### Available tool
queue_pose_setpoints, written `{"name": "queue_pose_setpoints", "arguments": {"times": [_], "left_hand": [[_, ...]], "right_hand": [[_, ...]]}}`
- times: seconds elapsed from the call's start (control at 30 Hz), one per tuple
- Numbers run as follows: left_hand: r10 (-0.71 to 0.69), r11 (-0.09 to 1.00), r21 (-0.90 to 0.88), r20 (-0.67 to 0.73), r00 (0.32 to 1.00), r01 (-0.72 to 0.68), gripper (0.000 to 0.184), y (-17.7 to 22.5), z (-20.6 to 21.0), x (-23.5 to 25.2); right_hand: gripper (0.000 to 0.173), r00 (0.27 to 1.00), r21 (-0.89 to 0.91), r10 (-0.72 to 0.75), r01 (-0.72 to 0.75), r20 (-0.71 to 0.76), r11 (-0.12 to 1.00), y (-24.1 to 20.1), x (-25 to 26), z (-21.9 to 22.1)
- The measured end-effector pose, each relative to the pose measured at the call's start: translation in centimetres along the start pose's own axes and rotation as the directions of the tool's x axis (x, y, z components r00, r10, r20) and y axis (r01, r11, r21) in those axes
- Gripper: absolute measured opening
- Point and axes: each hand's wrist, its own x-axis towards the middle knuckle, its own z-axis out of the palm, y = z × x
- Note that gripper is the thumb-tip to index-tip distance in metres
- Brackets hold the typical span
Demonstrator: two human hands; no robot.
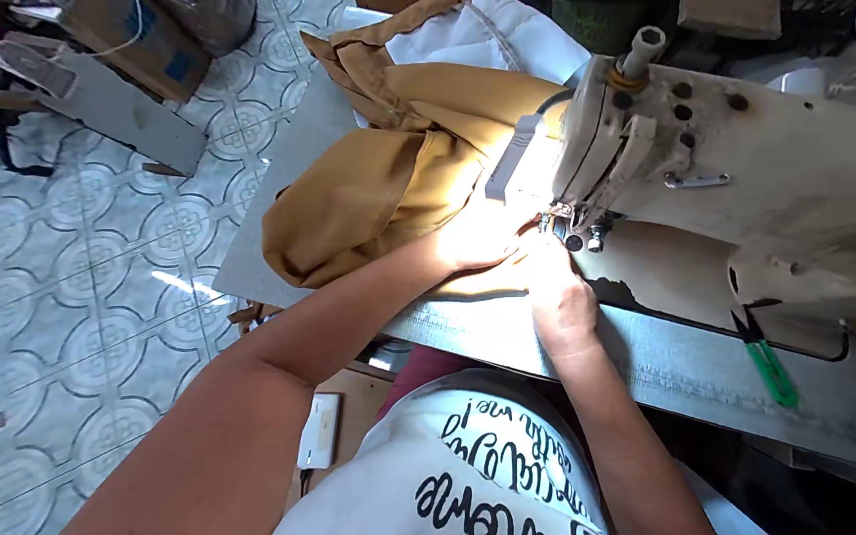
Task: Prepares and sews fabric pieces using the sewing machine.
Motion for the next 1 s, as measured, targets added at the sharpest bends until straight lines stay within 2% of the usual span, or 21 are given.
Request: {"name": "queue_pose_setpoints", "arguments": {"times": [0.07, 0.3, 0.4, 0.53, 0.67, 0.73, 0.77, 0.83, 0.9, 0.97, 1.0], "left_hand": [[0.011, 1.000, 0.000, 0.018, 1.000, -0.011, 0.038, -0.2, -0.2, 0.1], [0.010, 0.999, -0.050, 0.085, 0.996, -0.005, 0.040, -0.6, -0.6, 0.3], [0.038, 0.999, -0.029, 0.066, 0.997, -0.036, 0.040, -0.7, -0.5, 0.4], [0.003, 0.999, -0.049, 0.124, 0.992, 0.003, 0.041, -0.7, -0.8, 0.6], [0.067, 0.998, -0.016, 0.040, 0.997, -0.066, 0.038, -1.3, -0.2, 0.5], [0.152, 0.988, 0.021, -0.131, 0.980, -0.150, 0.032, -1.4, 0.3, 0.0], [0.212, 0.977, 0.076, -0.230, 0.950, -0.200, 0.028, -1.3, 0.4, -0.3], [0.264, 0.964, 0.060, -0.273, 0.925, -0.257, 0.026, -0.2, -0.5, -1.5], [0.246, 0.969, 0.020, -0.216, 0.945, -0.247, 0.025, 1.8, -1.3, -3.3], [0.175, 0.984, -0.007, -0.146, 0.974, -0.178, 0.021, 2.6, -0.7, -4.8], [0.143, 0.988, -0.037, -0.182, 0.973, -0.152, 0.017, 2.6, -0.2, -5.2]], "right_hand": [[0.033, 1.000, -0.010, 0.014, -0.014, 0.007, 1.000, -0.3, 0.0, 0.0], [0.048, 0.986, -0.038, 0.161, -0.159, 0.052, 0.987, -1.2, 0.1, 0.2], [0.048, 0.986, -0.061, 0.156, -0.153, 0.055, 0.986, -1.3, 0.1, 0.2], [0.048, 0.985, -0.093, 0.153, -0.145, 0.082, 0.985, -1.5, 0.3, 0.1], [0.040, 0.994, -0.103, 0.090, -0.083, 0.065, 0.991, -1.4, 0.5, 0.0], [0.037, 0.992, -0.086, 0.103, -0.096, 0.072, 0.992, -1.5, 0.6, -0.1], [0.037, 0.991, -0.069, 0.111, -0.106, 0.069, 0.992, -1.4, 0.6, -0.1], [0.036, 0.996, -0.015, 0.083, -0.083, 0.011, 0.996, -0.7, 0.7, 0.3], [0.030, 0.998, 0.095, -0.016, 0.021, -0.060, 0.995, 0.6, 0.4, 0.4], [0.026, 0.997, 0.252, 0.012, 0.006, -0.070, 0.968, 1.8, -0.3, -0.4], [0.024, 0.995, 0.300, 0.044, -0.016, -0.086, 0.954, 2.2, -0.7, -0.7]]}}
